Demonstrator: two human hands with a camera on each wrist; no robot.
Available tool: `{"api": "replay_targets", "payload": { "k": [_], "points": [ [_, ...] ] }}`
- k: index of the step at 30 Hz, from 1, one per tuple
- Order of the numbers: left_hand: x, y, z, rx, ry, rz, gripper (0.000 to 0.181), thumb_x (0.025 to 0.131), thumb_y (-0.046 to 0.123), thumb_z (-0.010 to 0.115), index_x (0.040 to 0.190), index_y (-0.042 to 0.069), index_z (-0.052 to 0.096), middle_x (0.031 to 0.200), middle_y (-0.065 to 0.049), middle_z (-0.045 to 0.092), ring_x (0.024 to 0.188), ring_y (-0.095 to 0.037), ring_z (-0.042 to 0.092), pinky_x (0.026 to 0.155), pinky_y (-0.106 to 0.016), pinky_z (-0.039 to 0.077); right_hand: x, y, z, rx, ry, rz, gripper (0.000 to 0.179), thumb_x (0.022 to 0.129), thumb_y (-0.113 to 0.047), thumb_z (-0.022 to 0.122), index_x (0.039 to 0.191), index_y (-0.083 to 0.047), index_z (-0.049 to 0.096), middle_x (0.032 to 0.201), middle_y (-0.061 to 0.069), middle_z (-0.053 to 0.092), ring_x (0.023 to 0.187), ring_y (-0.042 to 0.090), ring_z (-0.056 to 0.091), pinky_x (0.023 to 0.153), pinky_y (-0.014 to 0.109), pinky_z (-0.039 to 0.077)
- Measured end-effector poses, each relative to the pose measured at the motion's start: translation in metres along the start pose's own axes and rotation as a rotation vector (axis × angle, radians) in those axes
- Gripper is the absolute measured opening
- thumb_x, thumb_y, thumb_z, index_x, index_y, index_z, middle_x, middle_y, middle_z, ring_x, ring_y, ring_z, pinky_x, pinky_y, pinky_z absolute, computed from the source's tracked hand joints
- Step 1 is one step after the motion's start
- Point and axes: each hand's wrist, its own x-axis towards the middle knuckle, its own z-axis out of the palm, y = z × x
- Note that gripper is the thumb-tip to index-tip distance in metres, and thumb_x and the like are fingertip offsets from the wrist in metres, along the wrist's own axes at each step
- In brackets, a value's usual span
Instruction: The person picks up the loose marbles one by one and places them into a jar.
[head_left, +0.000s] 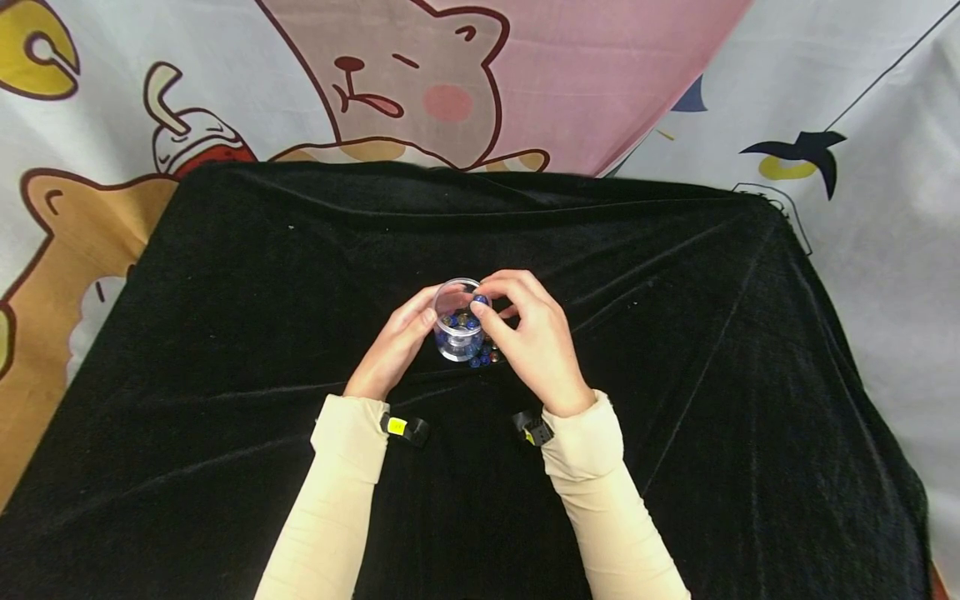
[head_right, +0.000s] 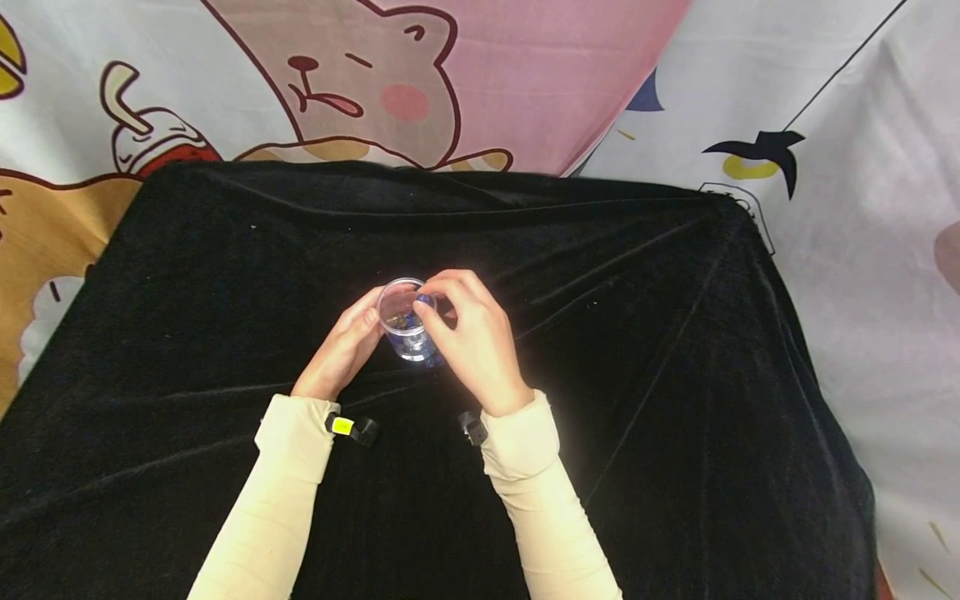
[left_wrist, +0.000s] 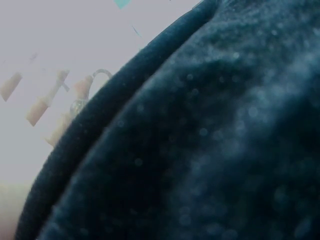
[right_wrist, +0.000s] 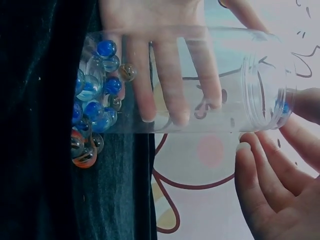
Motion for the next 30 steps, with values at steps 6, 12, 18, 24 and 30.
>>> {"api": "replay_targets", "payload": {
  "k": [6,12,18,24,30],
  "points": [
    [-0.0006,0.0024,0.0005,0.008,-0.008,-0.004,0.039,0.097,0.018,0.029,0.134,0.006,0.036,0.132,-0.01,0.043,0.125,-0.024,0.035,0.103,-0.047,0.018,-0.0005,-0.0015,0.0011,0.01,-0.035,0.01,0.022,0.086,-0.033,0.057,0.099,-0.016,0.063,0.111,-0.008,0.053,0.099,0.005,0.05,0.076,0.032,0.048],
    [-0.001,0.0017,0.0,0.007,-0.011,0.002,0.04,0.097,0.02,0.029,0.134,0.005,0.035,0.133,-0.01,0.043,0.125,-0.024,0.034,0.103,-0.045,0.019,-0.0005,-0.0009,0.0019,-0.004,-0.056,0.011,0.024,0.086,-0.034,0.058,0.099,-0.015,0.063,0.112,-0.007,0.052,0.099,0.005,0.05,0.076,0.031,0.048],
    [-0.0013,0.0014,-0.0005,0.009,-0.008,-0.003,0.04,0.097,0.02,0.029,0.134,0.006,0.035,0.133,-0.01,0.043,0.125,-0.024,0.034,0.104,-0.046,0.019,-0.0006,-0.0011,0.0013,-0.013,-0.074,0.003,0.026,0.086,-0.036,0.057,0.1,-0.015,0.063,0.114,-0.006,0.051,0.099,0.004,0.05,0.076,0.031,0.048],
    [-0.0012,0.002,-0.0004,0.01,-0.005,-0.013,0.039,0.097,0.021,0.029,0.133,0.007,0.036,0.133,-0.009,0.043,0.125,-0.023,0.035,0.103,-0.046,0.019,-0.0006,-0.0009,-0.0001,-0.007,-0.09,-0.006,0.026,0.085,-0.037,0.057,0.099,-0.015,0.063,0.116,-0.005,0.051,0.098,0.006,0.051,0.075,0.032,0.048],
    [-0.0008,0.0026,0.0,0.007,-0.004,-0.01,0.038,0.097,0.02,0.03,0.133,0.008,0.037,0.132,-0.009,0.043,0.125,-0.024,0.035,0.103,-0.047,0.018,-0.0006,-0.0005,-0.0006,0.0,-0.099,-0.008,0.026,0.085,-0.038,0.056,0.099,-0.016,0.064,0.116,-0.005,0.051,0.099,0.007,0.051,0.075,0.032,0.048]
  ]
}}
